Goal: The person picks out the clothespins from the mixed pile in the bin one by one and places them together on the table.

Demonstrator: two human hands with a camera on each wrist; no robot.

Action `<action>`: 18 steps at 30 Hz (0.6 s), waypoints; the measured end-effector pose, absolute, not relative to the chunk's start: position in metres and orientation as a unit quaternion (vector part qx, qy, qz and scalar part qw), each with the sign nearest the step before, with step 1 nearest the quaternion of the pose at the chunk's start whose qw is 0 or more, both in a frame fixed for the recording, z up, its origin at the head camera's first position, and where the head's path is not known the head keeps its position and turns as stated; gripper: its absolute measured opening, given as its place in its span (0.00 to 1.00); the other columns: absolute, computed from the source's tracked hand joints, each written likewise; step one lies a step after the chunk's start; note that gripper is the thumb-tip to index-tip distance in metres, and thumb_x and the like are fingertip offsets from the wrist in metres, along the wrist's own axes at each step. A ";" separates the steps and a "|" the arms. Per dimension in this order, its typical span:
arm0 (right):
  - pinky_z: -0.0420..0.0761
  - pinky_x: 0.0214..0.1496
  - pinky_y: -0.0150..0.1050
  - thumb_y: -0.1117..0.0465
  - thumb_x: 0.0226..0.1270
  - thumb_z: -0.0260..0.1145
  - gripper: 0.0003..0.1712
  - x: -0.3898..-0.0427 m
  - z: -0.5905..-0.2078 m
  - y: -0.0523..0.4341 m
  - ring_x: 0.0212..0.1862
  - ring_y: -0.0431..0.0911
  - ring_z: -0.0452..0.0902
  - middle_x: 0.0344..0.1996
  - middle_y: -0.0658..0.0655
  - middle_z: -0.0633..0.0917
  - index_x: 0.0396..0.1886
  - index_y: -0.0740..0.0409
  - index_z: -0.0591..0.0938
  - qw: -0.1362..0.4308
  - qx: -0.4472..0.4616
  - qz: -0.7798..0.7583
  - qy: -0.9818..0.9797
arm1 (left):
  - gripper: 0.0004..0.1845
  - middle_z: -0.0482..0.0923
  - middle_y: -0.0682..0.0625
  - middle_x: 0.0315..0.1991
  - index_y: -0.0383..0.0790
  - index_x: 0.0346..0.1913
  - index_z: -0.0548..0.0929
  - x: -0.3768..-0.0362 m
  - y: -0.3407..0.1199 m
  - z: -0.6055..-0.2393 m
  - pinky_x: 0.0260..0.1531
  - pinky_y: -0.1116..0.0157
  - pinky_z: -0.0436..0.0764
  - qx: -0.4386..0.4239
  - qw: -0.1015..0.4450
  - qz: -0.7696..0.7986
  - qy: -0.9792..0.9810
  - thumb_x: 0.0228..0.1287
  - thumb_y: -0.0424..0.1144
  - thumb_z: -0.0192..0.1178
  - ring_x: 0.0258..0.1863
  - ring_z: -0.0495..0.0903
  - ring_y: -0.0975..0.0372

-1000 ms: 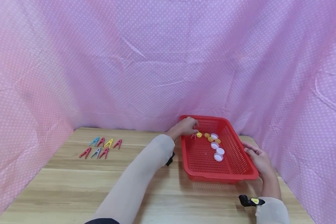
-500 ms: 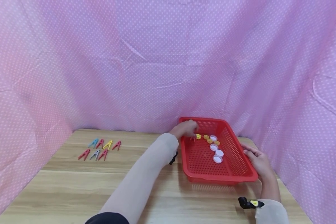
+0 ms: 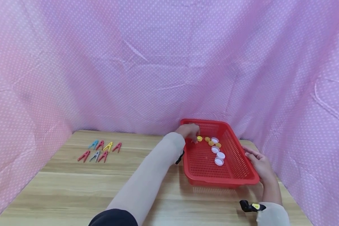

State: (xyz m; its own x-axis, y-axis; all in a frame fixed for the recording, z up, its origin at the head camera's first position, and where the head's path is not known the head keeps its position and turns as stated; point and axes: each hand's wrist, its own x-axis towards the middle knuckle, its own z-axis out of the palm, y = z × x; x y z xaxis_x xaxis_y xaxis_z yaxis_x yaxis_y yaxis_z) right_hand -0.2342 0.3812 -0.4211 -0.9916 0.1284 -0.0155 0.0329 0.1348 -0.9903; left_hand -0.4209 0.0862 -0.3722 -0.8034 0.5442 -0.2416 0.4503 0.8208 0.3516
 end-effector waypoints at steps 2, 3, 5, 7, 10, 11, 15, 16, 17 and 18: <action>0.87 0.43 0.37 0.49 0.78 0.61 0.32 -0.234 -0.422 0.381 0.43 0.39 0.87 0.43 0.38 0.87 0.77 0.53 0.69 0.036 -0.057 0.658 -0.750 | 0.26 0.79 0.51 0.49 0.45 0.62 0.82 -0.419 0.086 -0.371 0.49 0.58 0.85 0.257 0.180 0.141 0.939 0.60 0.38 0.76 0.47 0.78 0.58; 0.87 0.43 0.37 0.49 0.79 0.61 0.33 -0.234 -0.422 0.382 0.42 0.39 0.87 0.43 0.38 0.87 0.78 0.53 0.68 0.034 -0.058 0.655 -0.753 | 0.27 0.79 0.51 0.50 0.45 0.62 0.82 -0.418 0.086 -0.370 0.49 0.58 0.85 0.249 0.189 0.145 0.939 0.60 0.37 0.76 0.48 0.77 0.58; 0.87 0.43 0.37 0.48 0.79 0.61 0.34 -0.235 -0.422 0.382 0.42 0.39 0.87 0.43 0.38 0.86 0.78 0.54 0.67 0.032 -0.059 0.649 -0.758 | 0.28 0.79 0.51 0.51 0.46 0.62 0.81 -0.417 0.087 -0.370 0.49 0.57 0.85 0.231 0.206 0.158 0.938 0.58 0.35 0.76 0.49 0.77 0.57; 0.87 0.43 0.37 0.48 0.78 0.61 0.35 -0.235 -0.422 0.382 0.42 0.39 0.87 0.42 0.38 0.87 0.78 0.55 0.67 0.032 -0.061 0.650 -0.757 | 0.29 0.78 0.51 0.52 0.48 0.62 0.81 -0.415 0.087 -0.370 0.47 0.56 0.86 0.216 0.219 0.170 0.936 0.57 0.33 0.77 0.49 0.78 0.56; 0.87 0.42 0.37 0.48 0.78 0.62 0.35 -0.235 -0.423 0.382 0.42 0.39 0.87 0.42 0.39 0.87 0.78 0.56 0.66 0.033 -0.060 0.656 -0.751 | 0.32 0.77 0.50 0.53 0.51 0.62 0.81 -0.412 0.088 -0.370 0.44 0.55 0.87 0.194 0.236 0.188 0.934 0.54 0.31 0.78 0.49 0.78 0.54; 0.87 0.42 0.37 0.48 0.78 0.62 0.36 -0.235 -0.424 0.382 0.42 0.39 0.87 0.42 0.39 0.88 0.78 0.56 0.66 0.034 -0.059 0.658 -0.750 | 0.32 0.76 0.50 0.53 0.52 0.62 0.81 -0.412 0.089 -0.371 0.44 0.55 0.87 0.192 0.239 0.184 0.934 0.54 0.31 0.78 0.49 0.78 0.54; 0.87 0.43 0.37 0.48 0.78 0.61 0.34 -0.235 -0.423 0.382 0.42 0.38 0.87 0.42 0.38 0.87 0.78 0.55 0.67 0.037 -0.056 0.653 -0.755 | 0.30 0.75 0.50 0.53 0.53 0.60 0.82 -0.408 0.092 -0.370 0.40 0.58 0.88 0.172 0.247 0.167 0.939 0.55 0.31 0.76 0.49 0.77 0.55; 0.87 0.43 0.37 0.49 0.79 0.61 0.34 -0.235 -0.423 0.382 0.43 0.38 0.87 0.42 0.38 0.87 0.78 0.55 0.68 0.039 -0.057 0.652 -0.755 | 0.28 0.75 0.49 0.53 0.53 0.60 0.82 -0.407 0.092 -0.371 0.39 0.59 0.87 0.178 0.244 0.149 0.942 0.56 0.31 0.76 0.49 0.77 0.56; 0.87 0.43 0.36 0.49 0.79 0.61 0.34 -0.235 -0.423 0.382 0.43 0.38 0.87 0.42 0.37 0.87 0.78 0.55 0.68 0.040 -0.056 0.649 -0.757 | 0.28 0.74 0.49 0.53 0.53 0.59 0.82 -0.406 0.093 -0.371 0.38 0.59 0.87 0.174 0.244 0.141 0.944 0.56 0.31 0.76 0.49 0.77 0.56; 0.87 0.43 0.36 0.49 0.79 0.61 0.33 -0.235 -0.422 0.382 0.42 0.38 0.87 0.42 0.37 0.87 0.78 0.55 0.68 0.041 -0.057 0.650 -0.756 | 0.27 0.74 0.49 0.52 0.54 0.58 0.83 -0.405 0.094 -0.371 0.37 0.60 0.88 0.171 0.243 0.134 0.945 0.56 0.30 0.76 0.49 0.77 0.56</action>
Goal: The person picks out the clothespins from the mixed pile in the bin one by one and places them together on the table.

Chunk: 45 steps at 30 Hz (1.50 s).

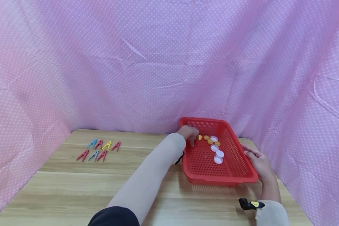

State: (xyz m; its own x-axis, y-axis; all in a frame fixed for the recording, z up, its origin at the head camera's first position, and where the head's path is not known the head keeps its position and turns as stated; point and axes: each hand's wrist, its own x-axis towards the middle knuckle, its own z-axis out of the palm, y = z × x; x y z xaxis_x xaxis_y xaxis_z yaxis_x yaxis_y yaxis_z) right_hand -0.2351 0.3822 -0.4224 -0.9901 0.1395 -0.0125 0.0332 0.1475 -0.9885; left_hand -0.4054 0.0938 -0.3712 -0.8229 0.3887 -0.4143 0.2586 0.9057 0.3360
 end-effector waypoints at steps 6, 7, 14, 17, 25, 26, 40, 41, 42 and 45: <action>0.87 0.42 0.36 0.50 0.78 0.61 0.34 -0.237 -0.424 0.382 0.42 0.38 0.87 0.42 0.38 0.87 0.78 0.55 0.67 0.036 -0.063 0.656 -0.751 | 0.26 0.76 0.51 0.48 0.52 0.57 0.83 -0.400 0.096 -0.372 0.41 0.59 0.87 0.202 0.254 0.114 0.939 0.58 0.29 0.74 0.47 0.78 0.58; 0.87 0.41 0.36 0.50 0.79 0.61 0.34 -0.237 -0.424 0.383 0.41 0.38 0.87 0.41 0.37 0.87 0.78 0.55 0.67 0.034 -0.064 0.656 -0.751 | 0.26 0.76 0.52 0.48 0.52 0.57 0.82 -0.397 0.097 -0.369 0.41 0.59 0.87 0.200 0.260 0.124 0.937 0.58 0.28 0.74 0.46 0.79 0.58; 0.87 0.41 0.35 0.49 0.79 0.61 0.32 -0.235 -0.422 0.383 0.41 0.38 0.87 0.41 0.37 0.87 0.77 0.53 0.70 0.043 -0.052 0.648 -0.759 | 0.24 0.76 0.53 0.48 0.52 0.56 0.83 -0.389 0.099 -0.371 0.40 0.59 0.88 0.249 0.263 0.116 0.925 0.59 0.28 0.73 0.48 0.78 0.58; 0.87 0.41 0.35 0.50 0.79 0.61 0.31 -0.236 -0.421 0.383 0.41 0.38 0.87 0.41 0.37 0.87 0.76 0.52 0.70 0.040 -0.052 0.652 -0.755 | 0.24 0.77 0.53 0.47 0.52 0.55 0.84 -0.388 0.098 -0.372 0.40 0.59 0.88 0.272 0.260 0.110 0.920 0.57 0.28 0.75 0.47 0.79 0.57; 0.87 0.42 0.36 0.49 0.78 0.61 0.33 -0.236 -0.419 0.384 0.42 0.38 0.87 0.42 0.37 0.87 0.78 0.53 0.68 0.034 -0.059 0.656 -0.752 | 0.15 0.79 0.55 0.44 0.52 0.46 0.87 -0.395 0.102 -0.378 0.42 0.65 0.85 0.333 0.251 0.067 0.906 0.59 0.31 0.75 0.47 0.78 0.60; 0.87 0.42 0.36 0.49 0.78 0.61 0.34 -0.236 -0.419 0.384 0.42 0.38 0.87 0.42 0.37 0.87 0.78 0.54 0.67 0.033 -0.061 0.654 -0.753 | 0.15 0.79 0.56 0.44 0.52 0.46 0.88 -0.396 0.102 -0.379 0.42 0.65 0.85 0.334 0.250 0.069 0.906 0.59 0.32 0.75 0.46 0.78 0.60; 0.87 0.41 0.36 0.50 0.78 0.62 0.33 -0.234 -0.422 0.381 0.42 0.39 0.87 0.42 0.39 0.88 0.77 0.56 0.69 0.041 -0.047 0.659 -0.750 | 0.14 0.80 0.54 0.40 0.46 0.44 0.84 -0.396 0.101 -0.397 0.38 0.69 0.83 0.368 0.192 0.117 0.902 0.58 0.30 0.75 0.40 0.79 0.62; 0.87 0.41 0.36 0.50 0.79 0.61 0.33 -0.234 -0.422 0.381 0.42 0.38 0.87 0.42 0.38 0.88 0.77 0.56 0.69 0.041 -0.044 0.657 -0.752 | 0.15 0.80 0.54 0.41 0.46 0.45 0.84 -0.396 0.102 -0.398 0.38 0.69 0.83 0.368 0.191 0.117 0.903 0.58 0.29 0.74 0.41 0.79 0.62; 0.87 0.41 0.37 0.50 0.79 0.61 0.33 -0.234 -0.422 0.381 0.42 0.39 0.87 0.42 0.39 0.88 0.77 0.56 0.69 0.042 -0.044 0.658 -0.751 | 0.16 0.80 0.54 0.42 0.47 0.46 0.83 -0.396 0.102 -0.397 0.38 0.69 0.83 0.365 0.192 0.121 0.903 0.58 0.29 0.74 0.41 0.79 0.62; 0.87 0.41 0.37 0.50 0.79 0.61 0.32 -0.234 -0.422 0.381 0.42 0.39 0.87 0.42 0.39 0.88 0.77 0.55 0.70 0.043 -0.044 0.655 -0.753 | 0.19 0.78 0.55 0.46 0.50 0.48 0.80 -0.395 0.103 -0.397 0.41 0.67 0.85 0.357 0.191 0.124 0.906 0.58 0.29 0.74 0.44 0.78 0.62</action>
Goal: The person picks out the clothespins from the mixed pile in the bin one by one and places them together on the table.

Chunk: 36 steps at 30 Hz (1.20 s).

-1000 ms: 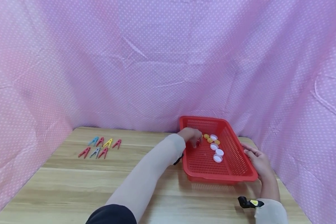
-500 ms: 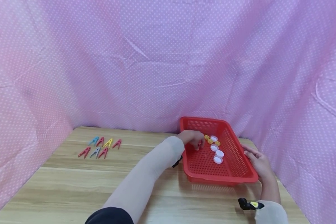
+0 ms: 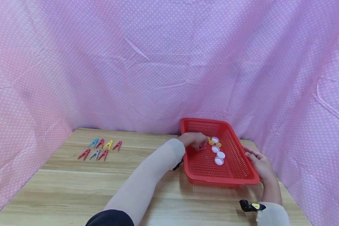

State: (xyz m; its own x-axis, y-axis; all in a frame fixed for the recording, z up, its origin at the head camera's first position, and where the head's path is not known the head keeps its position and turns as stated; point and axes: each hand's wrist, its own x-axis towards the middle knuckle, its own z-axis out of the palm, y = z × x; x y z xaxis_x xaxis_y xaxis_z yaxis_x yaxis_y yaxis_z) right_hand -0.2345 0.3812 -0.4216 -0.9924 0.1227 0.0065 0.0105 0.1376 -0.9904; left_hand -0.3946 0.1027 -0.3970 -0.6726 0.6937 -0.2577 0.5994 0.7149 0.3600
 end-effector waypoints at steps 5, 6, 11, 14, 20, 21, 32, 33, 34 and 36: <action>0.87 0.41 0.36 0.50 0.78 0.61 0.33 -0.234 -0.421 0.381 0.41 0.38 0.87 0.42 0.38 0.88 0.77 0.56 0.69 0.044 -0.051 0.652 -0.755 | 0.18 0.78 0.56 0.47 0.51 0.50 0.81 -0.395 0.103 -0.396 0.47 0.66 0.83 0.377 0.165 0.094 0.906 0.60 0.34 0.75 0.44 0.78 0.62; 0.87 0.41 0.36 0.50 0.79 0.61 0.33 -0.234 -0.421 0.381 0.42 0.38 0.87 0.42 0.38 0.88 0.77 0.57 0.68 0.043 -0.051 0.652 -0.755 | 0.18 0.79 0.56 0.46 0.51 0.50 0.81 -0.395 0.103 -0.397 0.46 0.66 0.83 0.384 0.160 0.088 0.905 0.60 0.35 0.75 0.44 0.78 0.63; 0.87 0.41 0.36 0.50 0.79 0.60 0.31 -0.234 -0.421 0.382 0.42 0.38 0.87 0.42 0.38 0.87 0.77 0.54 0.69 0.039 -0.047 0.651 -0.756 | 0.14 0.80 0.55 0.40 0.48 0.47 0.84 -0.397 0.105 -0.397 0.41 0.69 0.81 0.402 0.143 0.078 0.901 0.61 0.41 0.74 0.40 0.79 0.64; 0.87 0.41 0.36 0.50 0.79 0.61 0.31 -0.234 -0.420 0.383 0.41 0.38 0.87 0.42 0.37 0.87 0.76 0.52 0.71 0.042 -0.049 0.649 -0.758 | 0.13 0.80 0.56 0.39 0.49 0.45 0.83 -0.399 0.105 -0.395 0.41 0.69 0.82 0.402 0.131 0.082 0.903 0.61 0.43 0.75 0.39 0.79 0.64; 0.87 0.41 0.36 0.49 0.79 0.61 0.33 -0.234 -0.420 0.382 0.41 0.38 0.87 0.42 0.37 0.87 0.77 0.57 0.68 0.044 -0.050 0.652 -0.755 | 0.13 0.79 0.56 0.40 0.51 0.43 0.81 -0.398 0.104 -0.387 0.43 0.68 0.84 0.397 0.119 0.080 0.906 0.60 0.42 0.75 0.39 0.79 0.64; 0.87 0.41 0.36 0.50 0.79 0.61 0.34 -0.234 -0.421 0.382 0.41 0.39 0.87 0.42 0.38 0.88 0.77 0.57 0.68 0.042 -0.049 0.653 -0.755 | 0.13 0.79 0.56 0.40 0.51 0.42 0.81 -0.397 0.104 -0.385 0.43 0.68 0.84 0.396 0.119 0.079 0.907 0.60 0.42 0.75 0.38 0.79 0.65; 0.87 0.38 0.35 0.55 0.79 0.61 0.27 -0.235 -0.425 0.386 0.38 0.39 0.87 0.40 0.41 0.89 0.74 0.52 0.74 0.050 -0.034 0.668 -0.742 | 0.12 0.79 0.57 0.38 0.46 0.46 0.83 -0.388 0.093 -0.358 0.37 0.72 0.79 0.444 0.062 0.012 0.894 0.64 0.43 0.72 0.38 0.78 0.65; 0.87 0.38 0.35 0.55 0.79 0.62 0.28 -0.235 -0.425 0.385 0.38 0.39 0.87 0.40 0.41 0.89 0.74 0.53 0.73 0.050 -0.035 0.668 -0.742 | 0.12 0.79 0.56 0.38 0.46 0.46 0.84 -0.388 0.090 -0.355 0.37 0.72 0.79 0.448 0.057 0.010 0.892 0.64 0.43 0.72 0.37 0.77 0.65; 0.87 0.38 0.36 0.54 0.79 0.62 0.28 -0.235 -0.424 0.384 0.39 0.39 0.87 0.40 0.41 0.89 0.74 0.53 0.73 0.050 -0.034 0.669 -0.741 | 0.12 0.80 0.55 0.38 0.45 0.47 0.84 -0.387 0.088 -0.353 0.36 0.72 0.78 0.451 0.053 0.011 0.891 0.64 0.43 0.72 0.37 0.77 0.65; 0.87 0.39 0.36 0.53 0.78 0.62 0.28 -0.236 -0.424 0.383 0.39 0.39 0.87 0.40 0.40 0.88 0.74 0.52 0.74 0.048 -0.036 0.668 -0.742 | 0.12 0.79 0.55 0.37 0.43 0.47 0.84 -0.387 0.083 -0.350 0.34 0.71 0.78 0.451 0.047 0.011 0.891 0.64 0.42 0.72 0.36 0.76 0.65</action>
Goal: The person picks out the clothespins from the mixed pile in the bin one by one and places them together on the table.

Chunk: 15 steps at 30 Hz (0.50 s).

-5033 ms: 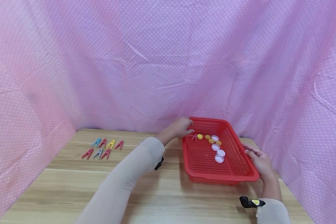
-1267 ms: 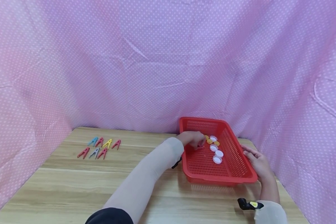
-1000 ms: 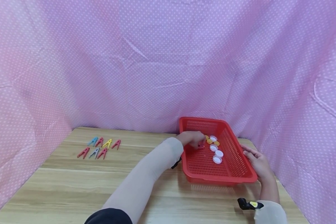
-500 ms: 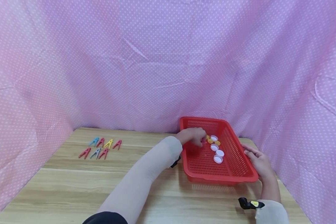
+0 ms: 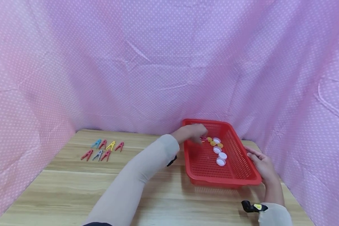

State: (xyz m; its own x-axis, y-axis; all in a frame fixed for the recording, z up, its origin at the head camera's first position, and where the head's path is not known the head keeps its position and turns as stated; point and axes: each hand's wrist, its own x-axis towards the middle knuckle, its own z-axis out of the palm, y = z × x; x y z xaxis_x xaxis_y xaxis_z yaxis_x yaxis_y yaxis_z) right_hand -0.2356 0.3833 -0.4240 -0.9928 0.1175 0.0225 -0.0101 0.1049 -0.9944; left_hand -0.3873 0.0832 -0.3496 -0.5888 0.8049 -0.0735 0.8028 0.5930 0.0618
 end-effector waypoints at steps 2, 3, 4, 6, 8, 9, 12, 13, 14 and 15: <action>0.87 0.40 0.36 0.52 0.78 0.62 0.28 -0.235 -0.424 0.383 0.40 0.39 0.87 0.40 0.39 0.88 0.74 0.50 0.74 0.044 -0.040 0.665 -0.744 | 0.12 0.79 0.54 0.36 0.42 0.48 0.84 -0.386 0.079 -0.346 0.33 0.71 0.77 0.450 0.042 0.017 0.892 0.64 0.41 0.72 0.35 0.76 0.64; 0.87 0.40 0.36 0.52 0.78 0.62 0.28 -0.235 -0.423 0.383 0.40 0.39 0.87 0.40 0.39 0.88 0.74 0.50 0.74 0.045 -0.041 0.665 -0.744 | 0.12 0.79 0.54 0.36 0.42 0.47 0.84 -0.386 0.077 -0.345 0.32 0.71 0.77 0.451 0.040 0.021 0.891 0.65 0.41 0.71 0.34 0.76 0.64; 0.87 0.40 0.36 0.52 0.78 0.62 0.28 -0.235 -0.423 0.383 0.40 0.39 0.87 0.40 0.38 0.88 0.74 0.50 0.74 0.044 -0.043 0.663 -0.746 | 0.11 0.79 0.54 0.35 0.42 0.47 0.84 -0.385 0.075 -0.344 0.32 0.70 0.76 0.453 0.034 0.022 0.891 0.65 0.41 0.71 0.33 0.76 0.64; 0.87 0.39 0.35 0.52 0.79 0.62 0.28 -0.235 -0.423 0.383 0.40 0.38 0.87 0.40 0.38 0.88 0.74 0.50 0.74 0.044 -0.043 0.661 -0.748 | 0.11 0.79 0.54 0.35 0.41 0.45 0.84 -0.384 0.071 -0.342 0.32 0.70 0.76 0.458 0.023 0.026 0.888 0.65 0.41 0.70 0.33 0.76 0.64; 0.87 0.39 0.35 0.53 0.79 0.62 0.29 -0.236 -0.422 0.384 0.39 0.38 0.87 0.40 0.38 0.88 0.75 0.52 0.73 0.048 -0.041 0.660 -0.748 | 0.10 0.80 0.54 0.36 0.42 0.44 0.84 -0.383 0.068 -0.340 0.34 0.70 0.77 0.462 0.013 0.029 0.886 0.65 0.41 0.70 0.34 0.76 0.64; 0.87 0.39 0.35 0.53 0.79 0.62 0.29 -0.236 -0.422 0.384 0.39 0.38 0.87 0.40 0.39 0.88 0.75 0.54 0.72 0.049 -0.041 0.662 -0.747 | 0.10 0.80 0.54 0.36 0.42 0.43 0.83 -0.382 0.066 -0.339 0.34 0.70 0.77 0.464 0.006 0.028 0.885 0.65 0.42 0.69 0.34 0.76 0.64; 0.87 0.40 0.35 0.53 0.78 0.62 0.29 -0.236 -0.423 0.385 0.40 0.38 0.86 0.41 0.37 0.87 0.75 0.52 0.72 0.043 -0.046 0.664 -0.745 | 0.09 0.80 0.54 0.36 0.42 0.42 0.83 -0.379 0.061 -0.336 0.34 0.69 0.76 0.467 -0.001 0.034 0.884 0.65 0.42 0.69 0.34 0.75 0.64; 0.87 0.40 0.35 0.53 0.79 0.62 0.29 -0.236 -0.423 0.385 0.40 0.38 0.86 0.41 0.37 0.87 0.75 0.51 0.72 0.040 -0.047 0.663 -0.746 | 0.09 0.79 0.54 0.36 0.42 0.42 0.82 -0.378 0.060 -0.336 0.34 0.70 0.76 0.468 -0.003 0.033 0.883 0.65 0.42 0.69 0.34 0.75 0.64; 0.87 0.41 0.35 0.52 0.79 0.62 0.29 -0.236 -0.423 0.385 0.41 0.38 0.86 0.41 0.36 0.87 0.75 0.50 0.72 0.038 -0.051 0.663 -0.746 | 0.09 0.79 0.54 0.35 0.42 0.41 0.82 -0.378 0.058 -0.336 0.33 0.69 0.75 0.470 -0.005 0.034 0.882 0.65 0.42 0.69 0.33 0.74 0.64; 0.87 0.41 0.35 0.52 0.79 0.61 0.29 -0.236 -0.423 0.385 0.41 0.38 0.86 0.41 0.36 0.87 0.76 0.49 0.72 0.035 -0.054 0.663 -0.746 | 0.08 0.78 0.54 0.35 0.43 0.40 0.81 -0.376 0.057 -0.335 0.32 0.69 0.74 0.473 -0.009 0.032 0.880 0.65 0.42 0.68 0.33 0.73 0.64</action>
